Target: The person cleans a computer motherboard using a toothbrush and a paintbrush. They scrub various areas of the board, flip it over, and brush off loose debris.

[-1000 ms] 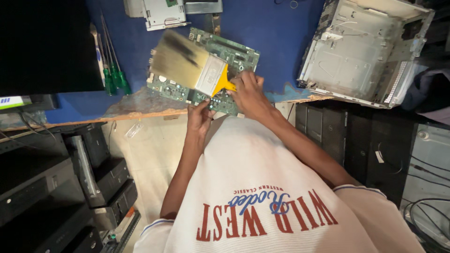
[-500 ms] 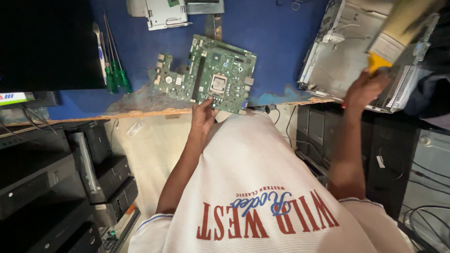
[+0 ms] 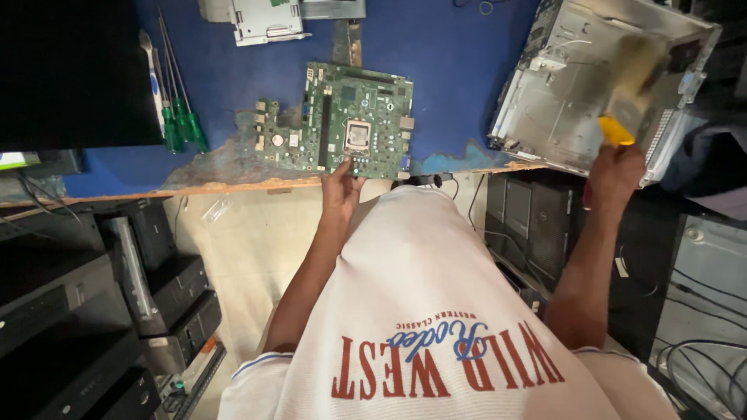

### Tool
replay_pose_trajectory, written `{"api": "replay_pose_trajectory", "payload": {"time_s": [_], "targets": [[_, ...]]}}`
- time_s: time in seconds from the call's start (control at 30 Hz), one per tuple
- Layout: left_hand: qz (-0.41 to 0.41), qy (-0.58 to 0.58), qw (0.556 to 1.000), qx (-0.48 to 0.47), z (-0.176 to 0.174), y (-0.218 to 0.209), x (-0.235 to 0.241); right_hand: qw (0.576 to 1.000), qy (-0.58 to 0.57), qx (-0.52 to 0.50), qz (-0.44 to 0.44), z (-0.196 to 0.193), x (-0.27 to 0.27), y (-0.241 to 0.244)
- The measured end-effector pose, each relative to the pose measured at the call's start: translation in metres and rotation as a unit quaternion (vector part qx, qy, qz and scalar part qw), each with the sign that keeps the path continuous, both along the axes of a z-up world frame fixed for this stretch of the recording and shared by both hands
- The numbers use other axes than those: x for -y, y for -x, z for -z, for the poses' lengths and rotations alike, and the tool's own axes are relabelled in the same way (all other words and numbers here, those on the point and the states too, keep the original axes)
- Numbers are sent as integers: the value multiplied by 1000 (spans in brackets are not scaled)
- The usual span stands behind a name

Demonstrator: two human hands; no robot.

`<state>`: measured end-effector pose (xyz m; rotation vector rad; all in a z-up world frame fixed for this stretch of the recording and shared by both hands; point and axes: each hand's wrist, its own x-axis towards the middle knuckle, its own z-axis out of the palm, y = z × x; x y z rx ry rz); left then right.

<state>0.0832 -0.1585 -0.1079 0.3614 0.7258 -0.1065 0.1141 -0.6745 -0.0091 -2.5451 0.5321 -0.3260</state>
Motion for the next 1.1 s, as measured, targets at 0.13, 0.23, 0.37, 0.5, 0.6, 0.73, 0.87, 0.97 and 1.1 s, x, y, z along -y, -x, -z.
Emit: {"api": "replay_pose_trajectory", "payload": {"time_s": [0.13,0.23,0.37,0.5,0.6,0.73,0.87,0.97,1.1], "targets": [[-9,5,1000,-7,6,-2,5,994,83,-69,-4,23,7,-21],[-8,2,1000,-5,8,0,11,990,94,-73,74,38,7,-28],[-4,8,1000,-14,10,-3,19,992,101,-49,57,41,7,-22],[63,-7,998,-28,13,-1,25,991,75,-75,81,37,7,-20],[122,5,992,-36,6,-3,25,992,68,-72,77,35,5,-27],[218,19,973,-66,-14,1,25,991,77,-77,79,35,4,-24],[261,16,963,-66,-30,-5,20,992,83,-58,72,35,5,-24],[311,-7,949,-58,-37,-6,13,990,88,-73,79,34,4,-26],[377,-74,922,-45,-46,-4,1,993,93,-69,26,30,3,-26]]}}
